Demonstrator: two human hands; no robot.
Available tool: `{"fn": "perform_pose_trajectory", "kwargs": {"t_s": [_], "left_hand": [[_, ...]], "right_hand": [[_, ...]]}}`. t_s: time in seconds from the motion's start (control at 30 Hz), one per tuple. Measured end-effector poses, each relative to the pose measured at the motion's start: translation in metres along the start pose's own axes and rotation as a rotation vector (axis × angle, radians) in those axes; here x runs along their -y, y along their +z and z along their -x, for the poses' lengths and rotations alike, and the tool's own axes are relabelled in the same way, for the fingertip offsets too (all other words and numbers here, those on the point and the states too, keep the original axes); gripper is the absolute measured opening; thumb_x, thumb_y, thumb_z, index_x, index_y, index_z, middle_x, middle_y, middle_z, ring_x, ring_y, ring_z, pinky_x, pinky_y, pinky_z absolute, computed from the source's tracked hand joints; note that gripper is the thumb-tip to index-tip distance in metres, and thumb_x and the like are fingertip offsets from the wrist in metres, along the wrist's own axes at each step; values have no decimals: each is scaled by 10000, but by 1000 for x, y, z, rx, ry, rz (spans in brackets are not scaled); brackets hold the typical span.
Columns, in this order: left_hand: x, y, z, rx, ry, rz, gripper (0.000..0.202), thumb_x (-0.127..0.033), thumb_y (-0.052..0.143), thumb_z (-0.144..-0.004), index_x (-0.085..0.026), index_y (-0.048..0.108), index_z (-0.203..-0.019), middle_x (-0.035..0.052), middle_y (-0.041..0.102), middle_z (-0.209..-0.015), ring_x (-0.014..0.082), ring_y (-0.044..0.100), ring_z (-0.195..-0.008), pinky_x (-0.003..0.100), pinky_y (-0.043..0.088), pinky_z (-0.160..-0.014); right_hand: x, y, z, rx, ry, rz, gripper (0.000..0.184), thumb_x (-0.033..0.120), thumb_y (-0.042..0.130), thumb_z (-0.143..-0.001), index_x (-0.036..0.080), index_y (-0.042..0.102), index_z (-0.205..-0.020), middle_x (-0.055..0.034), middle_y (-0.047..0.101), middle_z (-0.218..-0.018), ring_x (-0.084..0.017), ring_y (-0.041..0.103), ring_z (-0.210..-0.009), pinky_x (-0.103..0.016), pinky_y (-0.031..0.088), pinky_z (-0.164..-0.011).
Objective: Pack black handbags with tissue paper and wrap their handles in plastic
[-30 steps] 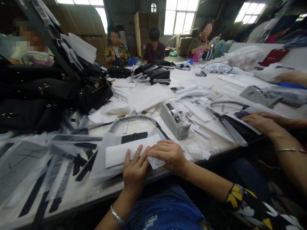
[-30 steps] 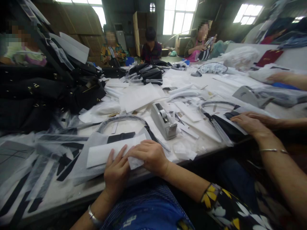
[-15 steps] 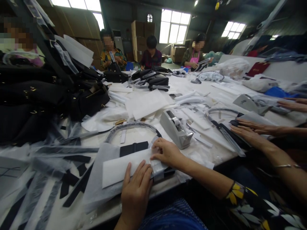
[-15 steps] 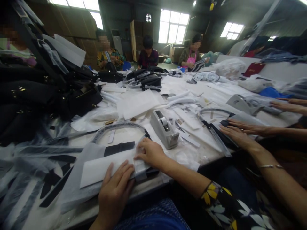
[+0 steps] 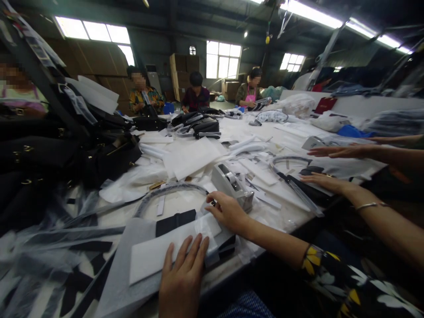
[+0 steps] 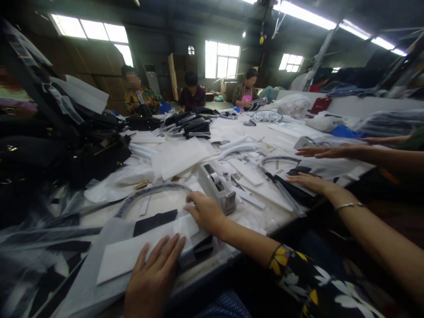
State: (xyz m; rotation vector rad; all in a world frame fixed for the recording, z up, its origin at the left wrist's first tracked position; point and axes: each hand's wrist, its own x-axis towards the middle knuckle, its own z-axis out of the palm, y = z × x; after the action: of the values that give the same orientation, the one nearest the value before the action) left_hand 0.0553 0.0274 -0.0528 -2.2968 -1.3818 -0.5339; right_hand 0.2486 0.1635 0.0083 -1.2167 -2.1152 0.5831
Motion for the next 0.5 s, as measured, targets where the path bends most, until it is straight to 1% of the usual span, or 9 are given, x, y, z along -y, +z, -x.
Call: {"fn": "perform_pose_trajectory", "kwargs": {"t_s": [0.07, 0.13, 0.17, 0.23, 0.3, 0.33, 0.43, 0.5], "left_hand": [[0, 2, 0, -26, 7, -10, 545, -36, 411, -922, -227, 514, -1422, -1, 542, -1446, 245, 571, -1244, 517, 31, -1230], [0, 5, -1, -58, -5, -2, 555, -11, 416, -904, -232, 543, -1397, -1, 569, -1421, 236, 582, -1231, 507, 43, -1234], [1, 7, -1, -77, -6, 4, 557, -3, 419, -897, -235, 558, -1384, -4, 582, -1408, 231, 587, -1223, 499, 42, -1237], [3, 11, -1, -115, 9, 10, 553, 5, 424, -889, -241, 586, -1356, -17, 604, -1382, 221, 597, -1205, 481, 25, -1242], [6, 15, -1, -144, 27, 5, 543, 6, 424, -886, -247, 610, -1329, -29, 622, -1359, 212, 610, -1183, 468, 9, -1243], [7, 17, -1, -155, 34, 0, 539, 4, 426, -885, -250, 617, -1320, -30, 629, -1351, 209, 616, -1174, 465, 4, -1243], [10, 24, 2, -167, 43, -6, 557, -1, 443, -880, -275, 596, -1341, -31, 632, -1347, 204, 623, -1170, 467, 1, -1242], [11, 28, 4, -173, 45, 3, 617, 8, 451, -874, -300, 532, -1402, -27, 630, -1351, 204, 622, -1176, 474, 8, -1240]], "right_hand": [[-13, -31, -1, -82, 83, 37, 168, 305, 578, -934, 214, 608, -1072, -56, 662, -1088, -180, 628, -873, -311, 460, -875], [-30, -63, -5, -101, 228, 70, 218, 335, 581, -929, 193, 637, -1083, -83, 671, -1116, -222, 618, -1010, -343, 435, -945], [-38, -75, -7, -75, 298, 74, 225, 353, 593, -919, 179, 667, -1040, -92, 690, -1083, -240, 618, -1029, -348, 438, -939], [-52, -92, -14, 14, 406, 41, 259, 382, 599, -912, 150, 713, -896, -99, 729, -937, -244, 652, -935, -327, 473, -842], [-61, -96, -22, 103, 489, -31, 340, 407, 581, -924, 133, 725, -783, -96, 744, -812, -212, 674, -790, -279, 486, -709], [-63, -95, -25, 144, 531, -77, 365, 412, 573, -931, 128, 728, -762, -96, 752, -800, -194, 679, -754, -253, 481, -661], [-64, -88, -36, 225, 635, -218, 364, 418, 582, -934, 123, 732, -781, -100, 774, -856, -151, 693, -733, -197, 461, -597], [-65, -88, -41, 256, 695, -298, 342, 419, 608, -919, 120, 730, -806, -102, 777, -871, -139, 702, -722, -183, 453, -582]]}}
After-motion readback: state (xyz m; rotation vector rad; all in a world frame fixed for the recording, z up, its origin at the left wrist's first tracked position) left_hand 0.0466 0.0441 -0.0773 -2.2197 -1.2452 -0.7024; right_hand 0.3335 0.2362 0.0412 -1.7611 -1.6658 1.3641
